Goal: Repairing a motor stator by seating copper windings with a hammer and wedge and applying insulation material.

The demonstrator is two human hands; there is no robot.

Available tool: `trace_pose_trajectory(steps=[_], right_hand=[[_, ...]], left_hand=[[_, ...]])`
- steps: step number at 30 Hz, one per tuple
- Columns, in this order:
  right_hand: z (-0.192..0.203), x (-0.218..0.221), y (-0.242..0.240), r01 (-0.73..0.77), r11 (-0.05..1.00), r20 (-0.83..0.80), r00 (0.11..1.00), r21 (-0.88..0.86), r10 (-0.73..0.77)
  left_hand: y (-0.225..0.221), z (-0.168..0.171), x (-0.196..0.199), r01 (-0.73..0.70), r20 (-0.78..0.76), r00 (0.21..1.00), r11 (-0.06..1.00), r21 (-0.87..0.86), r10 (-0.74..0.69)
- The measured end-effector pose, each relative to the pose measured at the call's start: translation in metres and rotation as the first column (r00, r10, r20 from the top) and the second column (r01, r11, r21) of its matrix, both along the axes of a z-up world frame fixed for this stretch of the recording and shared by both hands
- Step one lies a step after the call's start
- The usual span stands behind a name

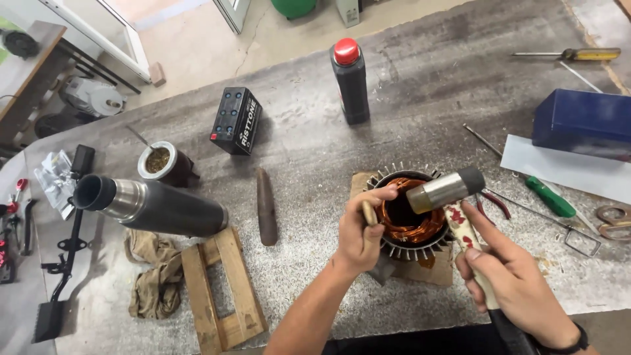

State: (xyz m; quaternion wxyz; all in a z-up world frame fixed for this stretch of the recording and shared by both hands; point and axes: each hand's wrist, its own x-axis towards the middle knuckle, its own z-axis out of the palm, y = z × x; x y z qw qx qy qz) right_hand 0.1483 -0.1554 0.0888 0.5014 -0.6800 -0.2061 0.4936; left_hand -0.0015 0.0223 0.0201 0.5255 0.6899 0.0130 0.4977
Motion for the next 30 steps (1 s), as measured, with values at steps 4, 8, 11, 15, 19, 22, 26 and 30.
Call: trace_pose_trajectory(steps=[4, 8, 11, 15, 19, 22, 26, 30], right_hand=[[0.003, 0.002, -0.003, 0.038, 0.999, -0.029, 0.999, 0.013, -0.037], [-0.001, 0.006, -0.006, 0.04, 0.999, -0.085, 0.996, -0.003, -0.04], [0.002, 0.007, -0.005, 0.008, 0.999, -0.036, 0.999, -0.049, -0.01], [0.003, 0.014, 0.002, -0.16, 0.985, 0.02, 0.987, -0.069, 0.161], [0.005, 0.024, 0.008, -0.23, 0.956, 0.081, 0.965, -0.185, 0.248], [0.004, 0.03, 0.008, -0.173, 0.979, 0.082, 0.98, -0.108, 0.182], [-0.016, 0.025, 0.007, -0.075, 0.994, 0.015, 0.997, -0.076, 0.076], [-0.017, 0.012, 0.008, -0.238, 0.958, 0.092, 0.963, -0.16, 0.255]], left_hand=[[-0.006, 0.002, 0.002, -0.121, -0.05, 0.991, 0.992, 0.025, 0.122], [-0.008, 0.007, 0.002, -0.175, -0.154, 0.97, 0.981, 0.082, 0.186], [-0.019, 0.014, -0.002, -0.262, -0.176, 0.948, 0.964, 0.05, 0.267], [-0.027, -0.007, 0.015, -0.388, -0.035, 0.92, 0.918, 0.079, 0.391], [-0.028, -0.012, 0.023, -0.373, 0.028, 0.926, 0.924, -0.079, 0.376], [-0.032, -0.009, 0.019, -0.388, -0.028, 0.921, 0.913, -0.13, 0.388], [-0.029, -0.009, 0.023, -0.426, 0.026, 0.904, 0.903, -0.049, 0.427], [-0.027, -0.009, 0.018, -0.416, 0.001, 0.909, 0.909, 0.008, 0.416]])
